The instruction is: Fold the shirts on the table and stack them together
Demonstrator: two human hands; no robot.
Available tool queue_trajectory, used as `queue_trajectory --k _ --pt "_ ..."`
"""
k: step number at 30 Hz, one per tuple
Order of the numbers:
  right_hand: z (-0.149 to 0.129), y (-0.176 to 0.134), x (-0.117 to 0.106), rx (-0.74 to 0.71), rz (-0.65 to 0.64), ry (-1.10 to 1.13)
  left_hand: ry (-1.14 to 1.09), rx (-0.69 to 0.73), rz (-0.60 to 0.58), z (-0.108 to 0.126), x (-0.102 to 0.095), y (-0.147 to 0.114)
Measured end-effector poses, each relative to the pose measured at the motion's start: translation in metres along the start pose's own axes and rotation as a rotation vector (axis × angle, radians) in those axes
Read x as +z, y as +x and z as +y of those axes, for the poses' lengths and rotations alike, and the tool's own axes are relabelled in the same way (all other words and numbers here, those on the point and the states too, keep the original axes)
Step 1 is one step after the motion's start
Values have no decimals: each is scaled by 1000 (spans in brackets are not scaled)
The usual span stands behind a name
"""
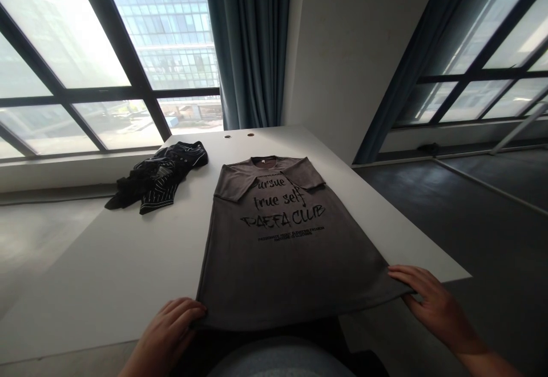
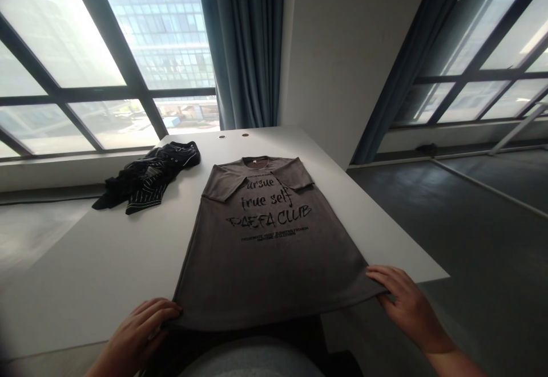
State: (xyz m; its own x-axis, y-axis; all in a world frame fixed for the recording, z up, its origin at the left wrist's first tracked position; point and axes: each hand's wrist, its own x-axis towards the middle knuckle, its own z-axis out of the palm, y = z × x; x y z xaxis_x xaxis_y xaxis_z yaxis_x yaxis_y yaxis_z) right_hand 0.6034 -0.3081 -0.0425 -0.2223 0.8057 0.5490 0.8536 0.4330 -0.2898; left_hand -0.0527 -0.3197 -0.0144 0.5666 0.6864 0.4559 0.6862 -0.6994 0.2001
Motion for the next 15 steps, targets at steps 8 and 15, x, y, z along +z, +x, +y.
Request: queue_trajectory --k 8,15 --pt "4 -5 0 -43 -14 -4 -40 -11 -76 -1 -3 -1" --pt "7 -4 -4 -11 -15 29 -44 -30 -73 -2 -4 -3"
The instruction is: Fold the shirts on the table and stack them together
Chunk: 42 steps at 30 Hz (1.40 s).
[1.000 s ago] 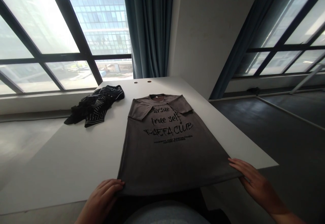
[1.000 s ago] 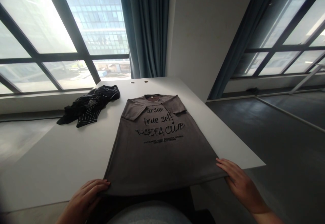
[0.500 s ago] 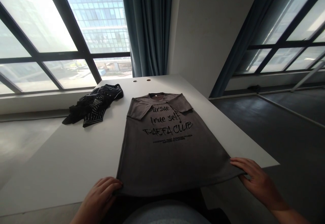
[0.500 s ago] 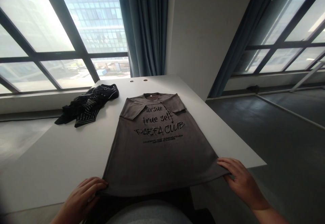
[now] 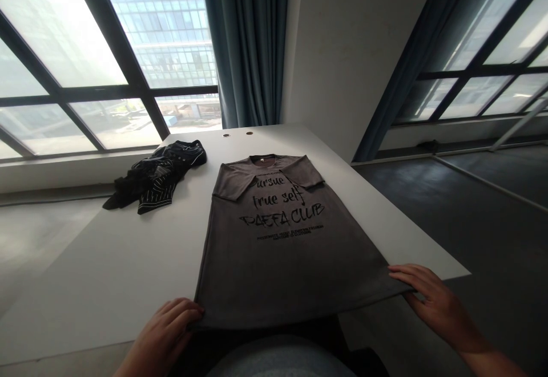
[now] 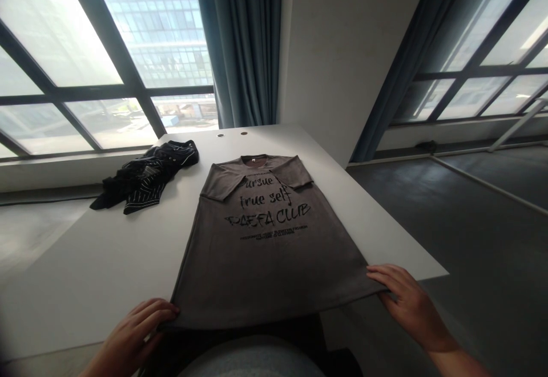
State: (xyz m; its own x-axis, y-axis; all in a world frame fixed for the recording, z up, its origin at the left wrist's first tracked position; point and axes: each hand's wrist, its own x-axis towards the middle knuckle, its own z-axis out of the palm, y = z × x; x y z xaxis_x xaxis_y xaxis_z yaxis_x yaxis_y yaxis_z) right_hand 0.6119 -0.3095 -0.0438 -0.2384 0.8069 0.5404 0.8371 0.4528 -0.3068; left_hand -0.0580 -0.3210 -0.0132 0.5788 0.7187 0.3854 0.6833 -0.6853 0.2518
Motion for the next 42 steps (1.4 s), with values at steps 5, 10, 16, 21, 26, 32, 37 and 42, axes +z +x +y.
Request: queue_trajectory --k 5,10,16,21,26,32,37,42 --pt "1 5 -3 26 -40 42 -86 -45 -28 0 -3 3" --pt "0 5 -2 106 -63 67 -261 -139 -44 2 0 9" --pt "0 4 2 141 -26 84 -358 -154 -41 0 -1 11" --pt "0 15 -2 197 -22 112 -351 -178 -87 -1 -13 18" --pt "-5 40 -8 299 -82 217 -305 -188 -67 -5 -23 28" --pt "-7 77 -10 428 -134 272 -261 -312 -27 -18 -22 30" --pt "7 116 -6 439 -168 360 -243 -437 -24 -34 -30 46" --pt "34 153 7 525 -176 477 -305 -513 -109 -55 -45 84"
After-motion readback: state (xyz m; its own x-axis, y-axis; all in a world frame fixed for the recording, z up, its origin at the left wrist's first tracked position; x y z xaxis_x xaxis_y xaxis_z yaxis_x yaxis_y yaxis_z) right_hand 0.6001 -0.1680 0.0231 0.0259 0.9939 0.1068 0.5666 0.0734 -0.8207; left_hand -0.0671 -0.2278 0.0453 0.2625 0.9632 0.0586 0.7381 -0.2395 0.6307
